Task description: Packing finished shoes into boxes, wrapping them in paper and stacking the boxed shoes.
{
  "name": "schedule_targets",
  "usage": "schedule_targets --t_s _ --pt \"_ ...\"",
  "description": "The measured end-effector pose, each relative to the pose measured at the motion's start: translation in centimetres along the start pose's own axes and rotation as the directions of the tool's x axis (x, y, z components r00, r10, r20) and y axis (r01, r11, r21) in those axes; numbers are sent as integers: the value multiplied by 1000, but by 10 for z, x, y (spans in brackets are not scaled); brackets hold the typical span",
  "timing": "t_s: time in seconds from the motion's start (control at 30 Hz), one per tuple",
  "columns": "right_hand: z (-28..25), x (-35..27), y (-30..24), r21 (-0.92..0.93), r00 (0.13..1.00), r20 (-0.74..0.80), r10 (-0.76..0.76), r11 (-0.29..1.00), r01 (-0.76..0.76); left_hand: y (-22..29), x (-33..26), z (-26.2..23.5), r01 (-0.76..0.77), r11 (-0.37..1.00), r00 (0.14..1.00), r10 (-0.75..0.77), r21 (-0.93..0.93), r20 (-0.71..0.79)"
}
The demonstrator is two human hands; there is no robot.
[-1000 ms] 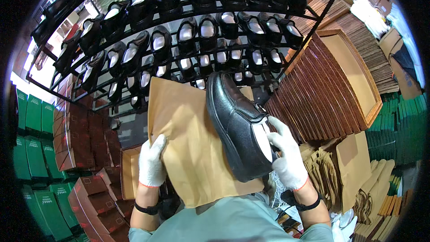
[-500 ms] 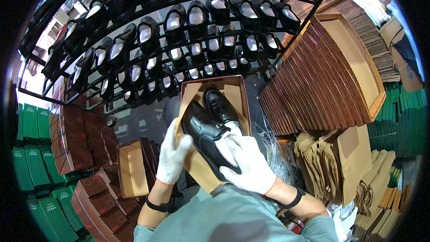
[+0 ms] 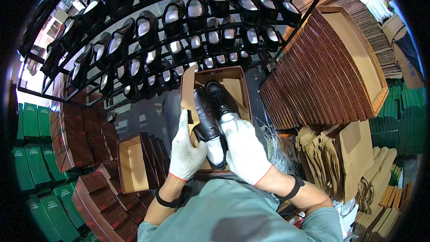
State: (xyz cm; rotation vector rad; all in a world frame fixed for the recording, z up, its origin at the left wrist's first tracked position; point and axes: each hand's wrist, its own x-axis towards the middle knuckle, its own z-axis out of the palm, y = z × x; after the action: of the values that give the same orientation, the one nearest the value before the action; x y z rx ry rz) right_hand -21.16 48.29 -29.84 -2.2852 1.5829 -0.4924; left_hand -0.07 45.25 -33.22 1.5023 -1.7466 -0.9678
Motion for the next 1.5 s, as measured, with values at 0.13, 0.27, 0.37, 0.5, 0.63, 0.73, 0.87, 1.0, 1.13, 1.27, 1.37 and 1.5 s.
schedule_targets --t_s 0.13,0.27,0.37,0.5,0.63,0.73,0.87,1.0,1.13,1.27,1.37,1.5 --pt "28 -1 1 -376 997 71 -24 925 49 -5 -9 30 -17 999 984 25 44 -177" --pt "37 -3 17 -412 989 68 -130 899 147 -12 -17 26 -196 975 933 219 108 -284" --pt "43 -5 11 -127 996 -85 26 991 -37 -5 -24 11 -238 971 929 230 8 -291" --pt "48 -5 15 -76 988 -145 46 995 -58 -19 -22 -1 -304 951 895 265 -56 -360" --pt "15 -1 -7 120 972 -162 168 982 -149 -22 -26 -9 -333 940 866 274 -73 -418" --pt "-13 9 -7 290 923 -281 262 940 -179 -14 -27 -12 -261 955 890 181 -142 -419" --pt "-55 18 8 423 837 -346 424 867 -264 -14 -26 -14 -283 951 880 206 -122 -428" --pt "-77 8 39 713 722 -367 586 676 -186 3 -21 -27 -323 946 866 281 -33 -413" --pt "-84 -3 77 955 680 -234 695 296 25 13 -15 -26 -320 947 880 300 8 -367" --pt "-60 -16 124 969 757 37 653 -208 132 28 -17 -9 -273 950 927 301 148 -224" --pt "-35 -18 146 911 803 83 591 -371 179 27 -14 14 -230 916 955 277 328 -104" --pt "-19 -19 156 864 822 23 569 -425 270 51 -10 19 -143 851 982 185 506 -32"
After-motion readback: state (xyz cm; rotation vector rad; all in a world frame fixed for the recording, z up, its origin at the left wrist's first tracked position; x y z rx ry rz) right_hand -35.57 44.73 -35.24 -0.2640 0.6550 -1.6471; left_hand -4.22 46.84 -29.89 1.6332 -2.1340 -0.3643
